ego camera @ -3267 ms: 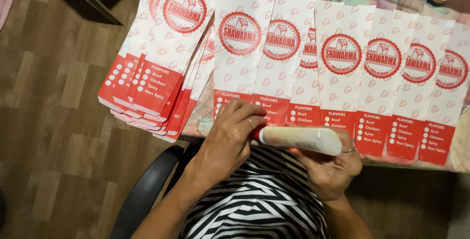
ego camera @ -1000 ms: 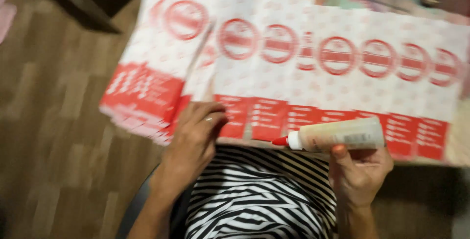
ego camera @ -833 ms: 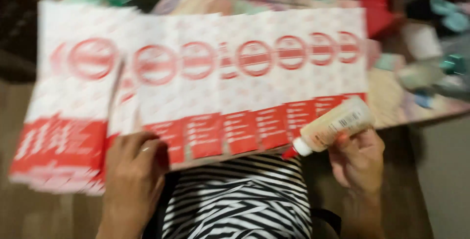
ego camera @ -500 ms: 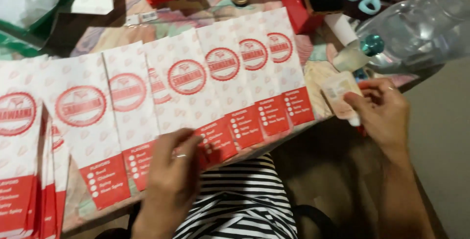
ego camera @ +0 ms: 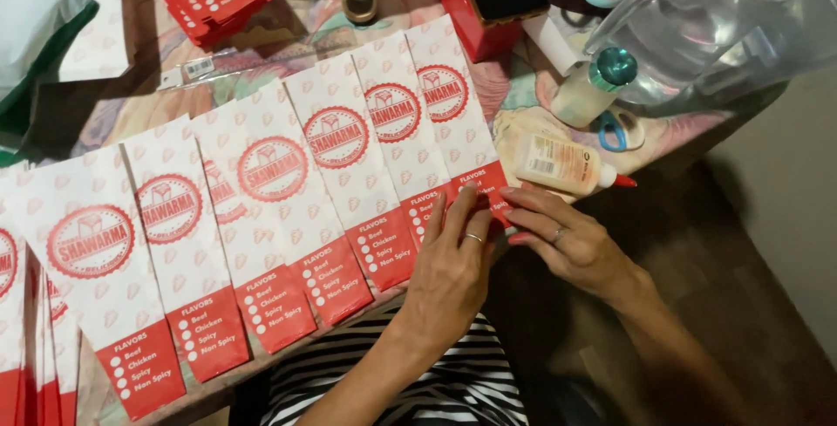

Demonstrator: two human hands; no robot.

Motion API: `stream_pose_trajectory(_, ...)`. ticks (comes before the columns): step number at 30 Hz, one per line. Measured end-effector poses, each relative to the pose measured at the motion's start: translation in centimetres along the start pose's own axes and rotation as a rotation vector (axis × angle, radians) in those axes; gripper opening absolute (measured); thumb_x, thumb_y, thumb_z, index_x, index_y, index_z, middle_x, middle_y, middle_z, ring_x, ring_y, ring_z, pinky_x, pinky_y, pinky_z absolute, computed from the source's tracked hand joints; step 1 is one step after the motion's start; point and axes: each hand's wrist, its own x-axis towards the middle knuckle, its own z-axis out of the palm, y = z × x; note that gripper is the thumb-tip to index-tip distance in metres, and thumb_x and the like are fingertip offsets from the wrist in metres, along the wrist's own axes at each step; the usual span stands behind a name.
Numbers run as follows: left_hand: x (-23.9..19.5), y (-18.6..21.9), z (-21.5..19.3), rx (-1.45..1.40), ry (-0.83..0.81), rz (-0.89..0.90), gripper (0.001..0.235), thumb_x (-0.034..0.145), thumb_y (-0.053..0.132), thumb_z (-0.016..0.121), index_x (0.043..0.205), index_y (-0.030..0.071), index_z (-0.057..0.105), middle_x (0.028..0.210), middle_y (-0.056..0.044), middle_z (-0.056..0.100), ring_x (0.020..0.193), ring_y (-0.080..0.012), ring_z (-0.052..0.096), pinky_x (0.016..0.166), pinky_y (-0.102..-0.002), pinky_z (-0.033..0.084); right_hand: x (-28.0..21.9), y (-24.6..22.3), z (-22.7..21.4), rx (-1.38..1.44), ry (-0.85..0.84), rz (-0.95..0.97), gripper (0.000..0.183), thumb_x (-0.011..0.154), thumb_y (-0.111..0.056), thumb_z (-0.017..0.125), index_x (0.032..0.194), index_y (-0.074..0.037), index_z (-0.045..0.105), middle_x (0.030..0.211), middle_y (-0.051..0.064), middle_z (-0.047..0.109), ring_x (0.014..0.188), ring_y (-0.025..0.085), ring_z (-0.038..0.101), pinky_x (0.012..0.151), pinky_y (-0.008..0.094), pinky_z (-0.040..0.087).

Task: Assembling and gluing paper shawarma bags on a table

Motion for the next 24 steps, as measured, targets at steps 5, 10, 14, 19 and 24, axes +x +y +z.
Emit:
stream_pose_trajectory(5, -0.1, 0.5, 0.5, -0.045, 0.022, -0.041, 0.028, 0.099, 0.001, 0.068, 0.12, -0.012, 0.053, 0.12, -0.025, 0.06, 0.129, -0.0405, 0.054, 0.117, -0.062, 0.04, 0.0, 0.6, -0.2, 0.037, 0.029, -0.06, 0.032, 0.094, 0.0, 0.071, 0.124, 0.003, 0.062, 0.138, 0.021, 0.063, 0.125, 0.035, 0.067, 0.119, 0.049, 0.05)
stream_pose_trajectory(10, -0.3, 0.5, 0.9, -0.03, 0.073, -0.018, 0.022, 0.097, -0.002, 0.072, 0.112, -0.01, 0.058, 0.116, -0.024, 0.062, 0.122, -0.0384, 0.059, 0.111, -0.06, 0.047, 0.1, 0.8, -0.6, 0.094, 0.04, -0.09, 0.027, 0.095, 0.005, 0.067, 0.122, 0.005, 0.06, 0.133, 0.026, 0.064, 0.122, 0.04, 0.068, 0.115, 0.051, 0.053)
stream_pose_trajectory(14, -0.5, 0.5, 1.0, -0.093, 0.075, -0.011, 0.014, 0.096, -0.009, 0.067, 0.104, -0.014, 0.057, 0.123, -0.037, 0.057, 0.117, -0.0443, 0.06, 0.109, -0.065, 0.046, -0.6, 1.4, -0.4, 0.123, 0.064, -0.066, 0.023, 0.095, 0.004, 0.067, 0.117, 0.004, 0.063, 0.133, 0.025, 0.065, 0.123, 0.037, 0.068, 0.116, 0.049, 0.052)
stream_pose_trajectory(19, 0.0, 0.8, 0.9, -0.06, 0.085, 0.01, 0.007, 0.097, -0.011, 0.062, 0.097, -0.017, 0.057, 0.107, -0.034, 0.063, 0.116, -0.0435, 0.061, 0.108, -0.065, 0.045, -0.6, 1.5, 0.0, 0.17, 0.077, -0.057, 0.021, 0.097, 0.006, 0.063, 0.117, 0.003, 0.062, 0.133, 0.026, 0.064, 0.124, 0.038, 0.067, 0.116, 0.049, 0.052)
stream_pose_trajectory(24, 0.3, 0.3, 2.2, -0.011, 0.113, -0.146, 0.011, 0.094, 0.0, 0.063, 0.085, -0.005, 0.065, 0.101, -0.015, 0.064, 0.112, -0.0294, 0.064, 0.112, -0.053, 0.041, 1.2, -0.6, 0.5, 0.155, 0.295, 0.189, 0.002, 0.091, 0.001, 0.073, 0.09, 0.002, 0.075, 0.109, 0.018, 0.076, 0.096, 0.032, 0.077, 0.084, 0.04, 0.063)
